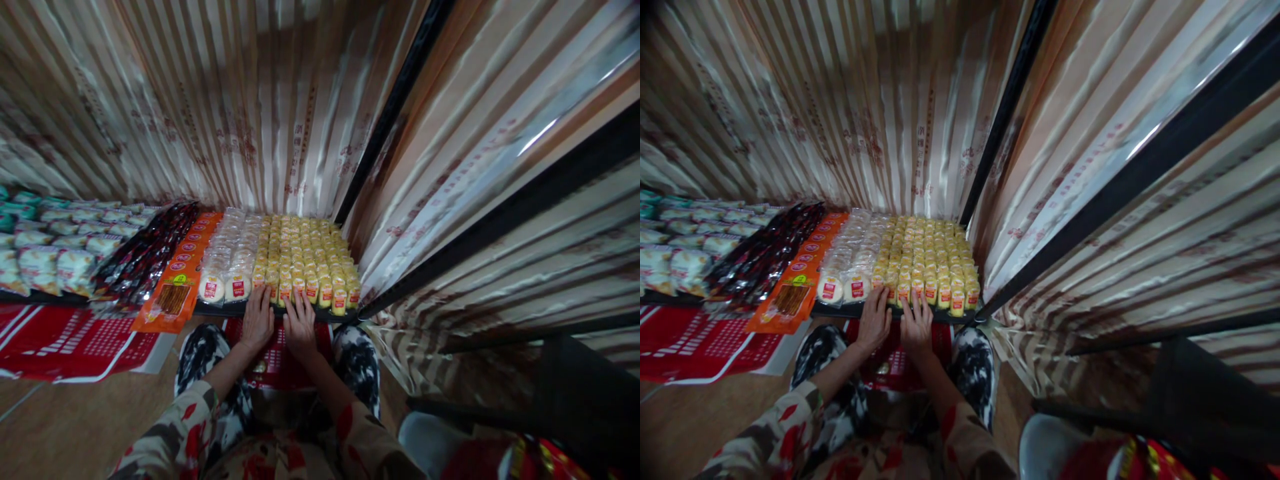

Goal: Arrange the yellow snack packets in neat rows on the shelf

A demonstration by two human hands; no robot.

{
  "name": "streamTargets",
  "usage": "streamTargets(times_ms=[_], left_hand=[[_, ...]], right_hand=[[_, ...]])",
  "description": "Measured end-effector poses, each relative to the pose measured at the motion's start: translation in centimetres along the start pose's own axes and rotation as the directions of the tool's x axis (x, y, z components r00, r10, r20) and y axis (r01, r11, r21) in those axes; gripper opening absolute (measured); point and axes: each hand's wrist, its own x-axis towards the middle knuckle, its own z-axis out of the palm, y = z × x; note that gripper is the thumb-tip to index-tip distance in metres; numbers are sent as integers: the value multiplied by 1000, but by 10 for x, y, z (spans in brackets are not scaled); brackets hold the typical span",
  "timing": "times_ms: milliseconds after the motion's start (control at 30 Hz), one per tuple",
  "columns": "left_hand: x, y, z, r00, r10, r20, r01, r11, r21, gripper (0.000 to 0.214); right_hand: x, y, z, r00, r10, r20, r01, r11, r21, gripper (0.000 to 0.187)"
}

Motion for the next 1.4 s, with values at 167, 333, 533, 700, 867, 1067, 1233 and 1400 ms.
streamTargets(times_ms=[167, 333, 533, 700, 867, 1067, 1233, 1400], left_hand=[[-3, 4, -2, 999, 49, 19, -49, 999, -15, 54], [-10, 9, 0, 994, 96, 59, -94, 995, -42, 50], [-18, 15, 1, 985, 129, 110, -122, 990, -72, 46], [-15, 18, 1, 980, 148, 129, -143, 988, -50, 44], [-11, 21, 0, 982, 127, 137, -122, 992, -45, 42], [-20, 24, -12, 986, 142, 84, -130, 983, -131, 29], [-53, 22, -16, 874, 27, 485, 4, 998, -63, 26], [-77, 7, -8, 414, -176, 893, 100, 984, 148, 27]], right_hand=[[-1, 1, 0, 1000, 3, -3, -3, 1000, -2, 48], [1, 2, -2, 1000, -12, 1, 12, 1000, -7, 48], [-3, 5, -5, 999, -32, 22, 32, 999, 13, 47], [-11, 10, -2, 999, -35, -2, 35, 999, 18, 47], [-11, 12, -4, 999, -40, 22, 39, 999, 34, 47], [-30, 7, -2, 997, -62, -52, 69, 987, 144, 42], [-64, 1, 11, 981, -88, 174, 47, 973, 224, 42], [-83, 0, 36, 750, -28, 661, -112, 979, 169, 28]])
